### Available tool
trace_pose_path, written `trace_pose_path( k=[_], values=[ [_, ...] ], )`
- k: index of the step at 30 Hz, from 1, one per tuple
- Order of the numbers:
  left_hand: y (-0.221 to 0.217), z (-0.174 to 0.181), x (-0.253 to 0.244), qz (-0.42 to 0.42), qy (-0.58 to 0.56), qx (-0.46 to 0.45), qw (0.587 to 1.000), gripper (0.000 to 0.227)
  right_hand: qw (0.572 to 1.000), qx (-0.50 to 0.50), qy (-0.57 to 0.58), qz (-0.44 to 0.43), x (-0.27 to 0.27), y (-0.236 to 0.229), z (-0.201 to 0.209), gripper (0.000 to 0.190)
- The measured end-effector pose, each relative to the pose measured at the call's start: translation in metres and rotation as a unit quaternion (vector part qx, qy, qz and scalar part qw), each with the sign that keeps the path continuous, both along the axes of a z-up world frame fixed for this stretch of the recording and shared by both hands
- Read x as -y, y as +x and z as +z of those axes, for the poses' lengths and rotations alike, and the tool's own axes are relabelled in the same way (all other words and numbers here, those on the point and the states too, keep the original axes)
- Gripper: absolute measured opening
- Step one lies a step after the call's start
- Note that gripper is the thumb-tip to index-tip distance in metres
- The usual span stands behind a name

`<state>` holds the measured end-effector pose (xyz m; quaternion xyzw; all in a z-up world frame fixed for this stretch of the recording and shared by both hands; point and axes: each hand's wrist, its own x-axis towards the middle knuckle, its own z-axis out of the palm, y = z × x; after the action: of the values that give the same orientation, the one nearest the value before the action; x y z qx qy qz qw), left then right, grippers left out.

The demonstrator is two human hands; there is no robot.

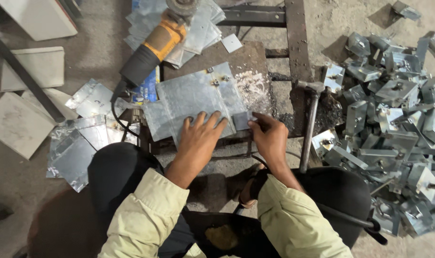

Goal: The person uses an angle grinder to smooth the edges of a metal sheet, creating sparks. They then position a small metal piece on the sheet and use a hammer to tap it into place. Finally, they use a welding torch to weld the small piece onto the larger sheet.

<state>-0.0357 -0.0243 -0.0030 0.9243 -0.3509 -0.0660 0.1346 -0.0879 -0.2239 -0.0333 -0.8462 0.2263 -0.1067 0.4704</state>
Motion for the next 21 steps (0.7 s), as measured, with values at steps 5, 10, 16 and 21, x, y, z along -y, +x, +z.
trace_pose_path(
  k=[5,10,16,21],
  values=[
    [0.001,-0.003,0.004,-0.009,0.015,-0.009,1.0,0.062,0.998,-0.02,-0.059,0.01,0.002,0.001,-0.009,0.024],
    [-0.003,-0.017,0.006,-0.041,-0.032,0.068,0.996,0.043,0.989,-0.017,-0.14,0.036,0.012,0.004,-0.041,0.02],
    [-0.013,-0.029,0.007,-0.031,-0.063,0.15,0.986,0.019,0.975,-0.055,-0.206,0.067,0.047,-0.001,-0.086,0.032],
    [-0.012,-0.077,0.008,-0.034,-0.045,0.139,0.989,0.036,0.955,-0.094,-0.265,0.09,0.051,0.026,-0.131,0.034]
  ],
)
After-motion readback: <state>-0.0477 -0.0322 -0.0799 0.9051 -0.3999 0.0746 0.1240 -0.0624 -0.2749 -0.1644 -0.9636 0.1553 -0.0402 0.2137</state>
